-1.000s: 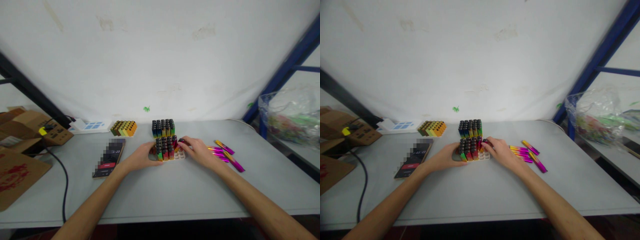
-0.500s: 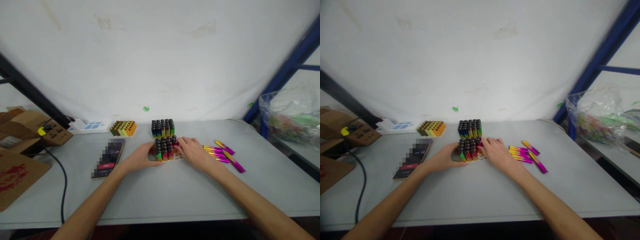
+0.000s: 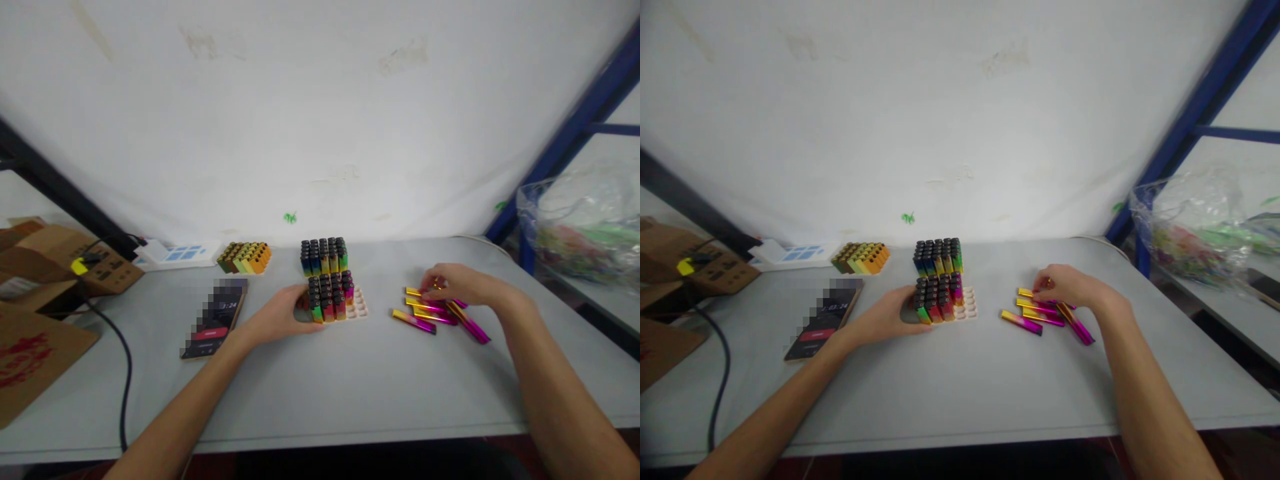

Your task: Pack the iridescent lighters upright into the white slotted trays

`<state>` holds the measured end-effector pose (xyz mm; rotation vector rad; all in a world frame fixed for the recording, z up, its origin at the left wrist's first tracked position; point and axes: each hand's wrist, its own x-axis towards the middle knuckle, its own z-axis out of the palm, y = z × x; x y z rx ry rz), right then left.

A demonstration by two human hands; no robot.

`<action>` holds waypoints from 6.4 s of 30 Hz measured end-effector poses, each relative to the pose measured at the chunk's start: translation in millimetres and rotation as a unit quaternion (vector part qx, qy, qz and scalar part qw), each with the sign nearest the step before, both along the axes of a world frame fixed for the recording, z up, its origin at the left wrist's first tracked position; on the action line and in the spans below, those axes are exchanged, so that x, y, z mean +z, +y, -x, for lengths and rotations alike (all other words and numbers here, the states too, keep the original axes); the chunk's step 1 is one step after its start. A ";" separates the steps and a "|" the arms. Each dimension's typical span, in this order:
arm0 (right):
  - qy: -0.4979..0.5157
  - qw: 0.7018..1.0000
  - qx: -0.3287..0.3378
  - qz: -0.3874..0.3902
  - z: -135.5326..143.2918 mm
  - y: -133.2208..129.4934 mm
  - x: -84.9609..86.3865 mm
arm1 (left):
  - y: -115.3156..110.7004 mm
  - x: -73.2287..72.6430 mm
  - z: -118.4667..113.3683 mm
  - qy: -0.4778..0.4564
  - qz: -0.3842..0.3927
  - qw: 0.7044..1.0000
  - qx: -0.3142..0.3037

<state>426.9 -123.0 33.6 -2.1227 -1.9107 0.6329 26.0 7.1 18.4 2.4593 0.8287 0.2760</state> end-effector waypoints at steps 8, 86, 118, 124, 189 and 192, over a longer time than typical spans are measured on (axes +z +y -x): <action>-0.037 0.999 0.010 -0.038 13.8 5.2 -3.3 | 0.5 -1.1 -0.1 0.002 0.005 1.000 0.001; 0.120 0.958 0.046 -0.258 141.4 17.6 -15.5 | 0.6 -1.5 -1.3 -0.015 0.008 1.000 -0.010; -0.185 0.973 -0.109 -0.079 10.7 -5.5 1.8 | 0.4 -1.9 -0.3 -0.005 -0.003 1.000 -0.006; -0.102 0.982 -0.094 0.132 -20.8 -20.9 2.5 | 1.1 -4.0 0.4 -0.007 -0.002 1.000 -0.006; 0.167 0.938 0.040 -0.301 138.8 6.2 -7.1 | 1.2 -4.0 -0.6 -0.024 0.013 1.000 -0.015; 0.170 0.948 0.047 -0.266 140.0 5.1 -6.2 | 0.5 -3.3 -0.5 -0.024 0.014 0.999 -0.015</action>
